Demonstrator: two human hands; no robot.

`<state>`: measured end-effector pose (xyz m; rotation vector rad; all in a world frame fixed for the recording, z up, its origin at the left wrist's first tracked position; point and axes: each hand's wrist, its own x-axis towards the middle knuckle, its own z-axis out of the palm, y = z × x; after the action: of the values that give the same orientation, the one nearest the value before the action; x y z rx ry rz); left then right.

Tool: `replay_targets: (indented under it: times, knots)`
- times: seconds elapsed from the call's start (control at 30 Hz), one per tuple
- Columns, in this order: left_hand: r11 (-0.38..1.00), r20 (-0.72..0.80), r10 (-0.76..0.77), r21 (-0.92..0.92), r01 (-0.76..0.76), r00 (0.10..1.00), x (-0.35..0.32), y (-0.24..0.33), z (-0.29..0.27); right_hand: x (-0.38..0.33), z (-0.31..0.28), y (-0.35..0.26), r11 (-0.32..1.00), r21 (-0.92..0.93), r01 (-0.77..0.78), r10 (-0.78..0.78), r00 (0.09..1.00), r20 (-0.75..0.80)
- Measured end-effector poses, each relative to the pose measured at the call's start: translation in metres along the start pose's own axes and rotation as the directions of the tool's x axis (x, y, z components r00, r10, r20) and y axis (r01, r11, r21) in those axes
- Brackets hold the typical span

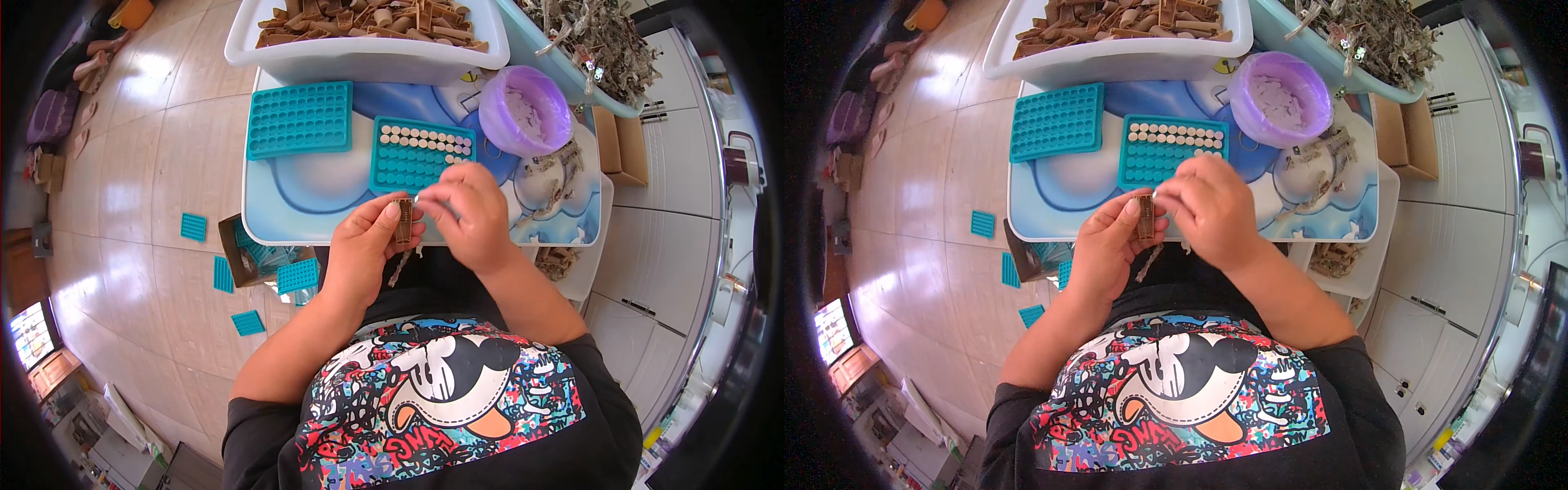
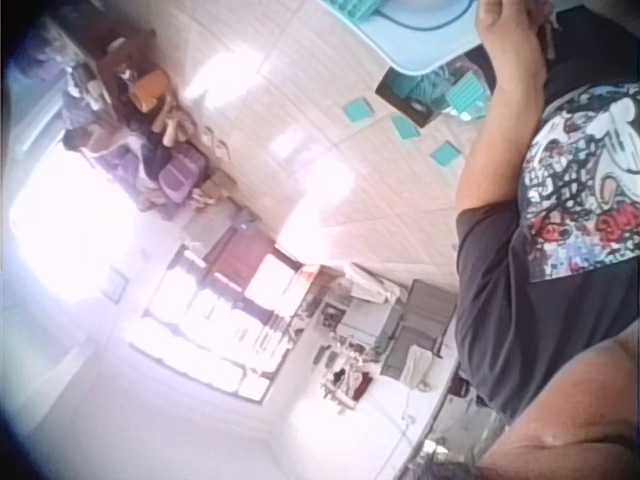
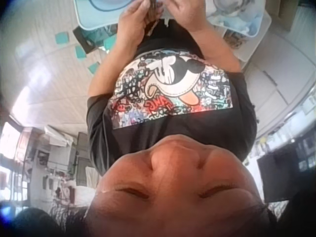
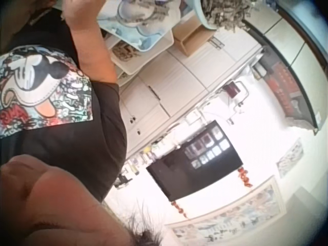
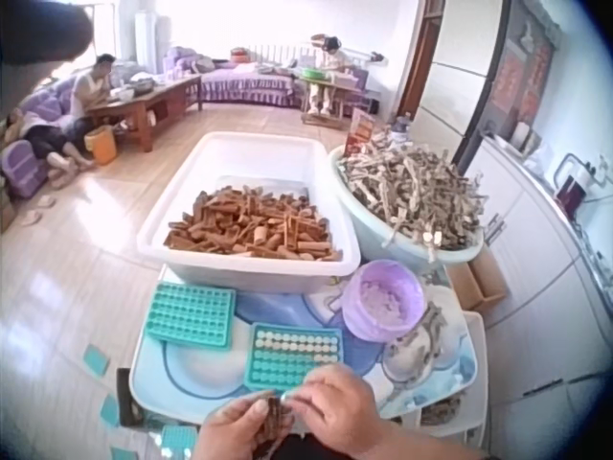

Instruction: The person assembles and wraps small brown cylindrical components with paper wraps by hand at a table.

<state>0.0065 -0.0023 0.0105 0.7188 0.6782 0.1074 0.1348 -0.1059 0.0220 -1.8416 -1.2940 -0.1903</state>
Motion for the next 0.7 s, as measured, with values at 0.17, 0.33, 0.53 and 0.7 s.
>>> replay_targets:
  times: [0.17, 0.33, 0.53, 0.7]
  knots:
    - [0.999, 0.034, 0.005, -0.037, -0.004, 0.999, 0.003, -0.005, -0.003, -0.009, 0.005, -0.009, 1.0, 0.016, 0.006, -0.007, 0.999, 0.04]
    - [1.0, -0.013, -0.006, 0.01, 0.006, 1.0, -0.001, 0.0, 0.001, -0.007, -0.001, 0.006, 1.0, -0.003, -0.012, 0.012, 0.999, 0.032]
    - [1.0, -0.038, -0.021, 0.017, 0.022, 0.999, -0.002, 0.004, 0.005, 0.003, -0.002, 0.036, 0.944, -0.317, -0.09, 0.083, 0.996, -0.036]
    - [1.0, -0.042, -0.026, 0.013, 0.027, 0.999, -0.001, 0.005, 0.006, 0.004, -0.004, 0.029, 0.938, -0.344, -0.05, 0.058, 0.998, 0.014]
